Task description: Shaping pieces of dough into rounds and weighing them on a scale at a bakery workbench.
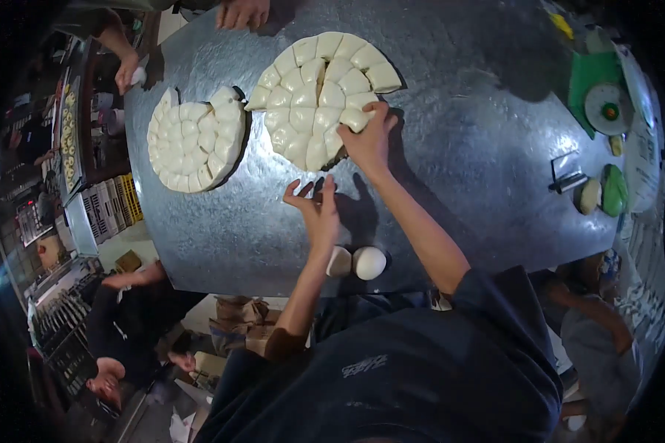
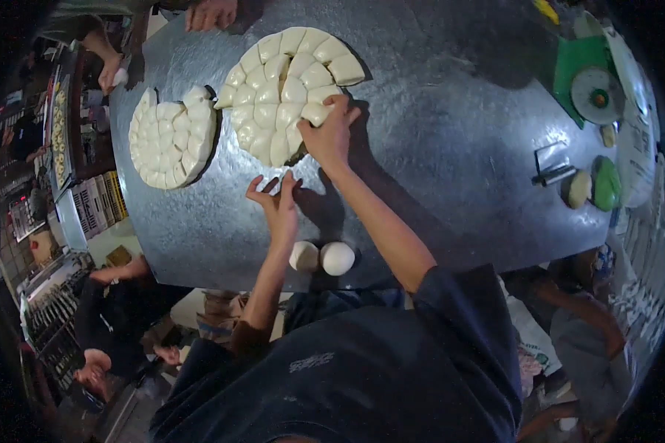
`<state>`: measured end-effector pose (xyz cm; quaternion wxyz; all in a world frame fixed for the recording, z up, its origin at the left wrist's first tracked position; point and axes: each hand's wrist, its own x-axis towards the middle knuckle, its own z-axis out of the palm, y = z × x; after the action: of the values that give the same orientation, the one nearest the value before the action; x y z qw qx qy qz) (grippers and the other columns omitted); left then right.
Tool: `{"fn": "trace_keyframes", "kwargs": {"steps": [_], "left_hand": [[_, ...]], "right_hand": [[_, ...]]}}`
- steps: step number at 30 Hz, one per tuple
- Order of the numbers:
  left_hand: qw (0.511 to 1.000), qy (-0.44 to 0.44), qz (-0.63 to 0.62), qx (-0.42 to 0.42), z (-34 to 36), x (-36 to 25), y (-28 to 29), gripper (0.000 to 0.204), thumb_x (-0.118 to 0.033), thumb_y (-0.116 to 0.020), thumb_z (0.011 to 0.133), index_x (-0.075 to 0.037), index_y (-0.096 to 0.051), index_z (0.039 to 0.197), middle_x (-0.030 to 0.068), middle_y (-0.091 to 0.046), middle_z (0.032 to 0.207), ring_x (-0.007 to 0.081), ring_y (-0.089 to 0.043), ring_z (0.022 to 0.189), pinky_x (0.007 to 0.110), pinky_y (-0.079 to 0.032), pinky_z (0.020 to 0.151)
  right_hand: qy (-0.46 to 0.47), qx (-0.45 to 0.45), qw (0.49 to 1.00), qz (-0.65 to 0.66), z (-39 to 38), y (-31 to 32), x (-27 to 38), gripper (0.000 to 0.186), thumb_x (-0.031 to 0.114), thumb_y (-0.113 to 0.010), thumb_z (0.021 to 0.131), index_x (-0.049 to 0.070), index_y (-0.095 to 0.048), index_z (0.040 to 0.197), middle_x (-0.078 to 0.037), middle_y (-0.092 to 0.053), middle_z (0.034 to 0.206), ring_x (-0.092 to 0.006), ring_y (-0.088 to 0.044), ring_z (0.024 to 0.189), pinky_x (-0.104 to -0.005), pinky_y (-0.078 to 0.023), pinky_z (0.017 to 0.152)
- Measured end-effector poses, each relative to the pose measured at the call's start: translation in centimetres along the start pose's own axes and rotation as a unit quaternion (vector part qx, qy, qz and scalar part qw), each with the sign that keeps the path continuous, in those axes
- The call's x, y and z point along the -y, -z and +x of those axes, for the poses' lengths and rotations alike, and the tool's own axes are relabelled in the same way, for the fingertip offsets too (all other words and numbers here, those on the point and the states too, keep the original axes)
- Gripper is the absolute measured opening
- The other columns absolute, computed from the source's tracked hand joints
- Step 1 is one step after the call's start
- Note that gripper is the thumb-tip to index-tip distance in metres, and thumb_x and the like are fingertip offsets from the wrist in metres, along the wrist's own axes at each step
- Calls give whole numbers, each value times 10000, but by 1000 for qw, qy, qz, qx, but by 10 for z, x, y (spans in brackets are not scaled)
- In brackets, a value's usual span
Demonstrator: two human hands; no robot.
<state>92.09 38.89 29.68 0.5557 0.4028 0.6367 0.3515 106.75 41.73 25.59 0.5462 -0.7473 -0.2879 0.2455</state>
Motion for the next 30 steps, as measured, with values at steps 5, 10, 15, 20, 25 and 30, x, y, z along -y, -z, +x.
{"fn": "trace_keyframes", "kwargs": {"steps": [5,10,15,20,25,30], "left_hand": [[992,73,-92,-48,19,-13,-65,643,-222,-688,883,-117,-164,1240,197,-452,1143,214,-596,949,312,-474,821],[985,24,-62,-157,55,11,-109,502,-217,-615,917,-100,-219,1204,172,-450,1109,174,-540,877,301,-479,697],[983,111,-148,-9,15,-15,-44,211,-193,-519,939,-85,-409,1083,76,-514,1017,124,-526,855,271,-427,680],[992,-86,-89,18,-104,-60,107,222,-85,-466,721,-59,-471,942,77,-520,978,160,-515,861,282,-438,789],[928,-347,88,103,-100,-24,203,235,-71,-484,706,-29,-490,937,138,-465,946,240,-469,859,306,-417,753],[868,-251,428,9,-60,76,230,424,-201,-593,856,-17,-471,1218,338,-298,1276,480,-364,1165,524,-346,956]], "right_hand": [[-130,23,991,-36,12,23,8,655,163,-768,726,78,-408,1265,-223,-421,1115,-375,-496,990,-431,-471,839],[54,83,994,-38,34,14,-7,550,130,-724,690,68,-454,1165,-244,-432,1101,-426,-505,937,-474,-438,858],[-72,47,993,84,31,5,-1,317,79,-703,694,42,-515,946,-103,-518,890,-244,-526,892,-370,-445,826],[-102,-183,924,319,-53,106,43,266,62,-532,773,83,-432,1020,-39,-426,959,-152,-473,878,-302,-426,794],[-77,-121,945,294,-130,196,28,276,-3,-493,735,89,-433,988,-30,-397,931,-122,-436,871,-276,-398,771],[90,-170,912,-363,-227,191,-50,327,112,-582,874,18,-499,1176,-179,-515,1083,-333,-485,1033,-410,-409,867]]}}
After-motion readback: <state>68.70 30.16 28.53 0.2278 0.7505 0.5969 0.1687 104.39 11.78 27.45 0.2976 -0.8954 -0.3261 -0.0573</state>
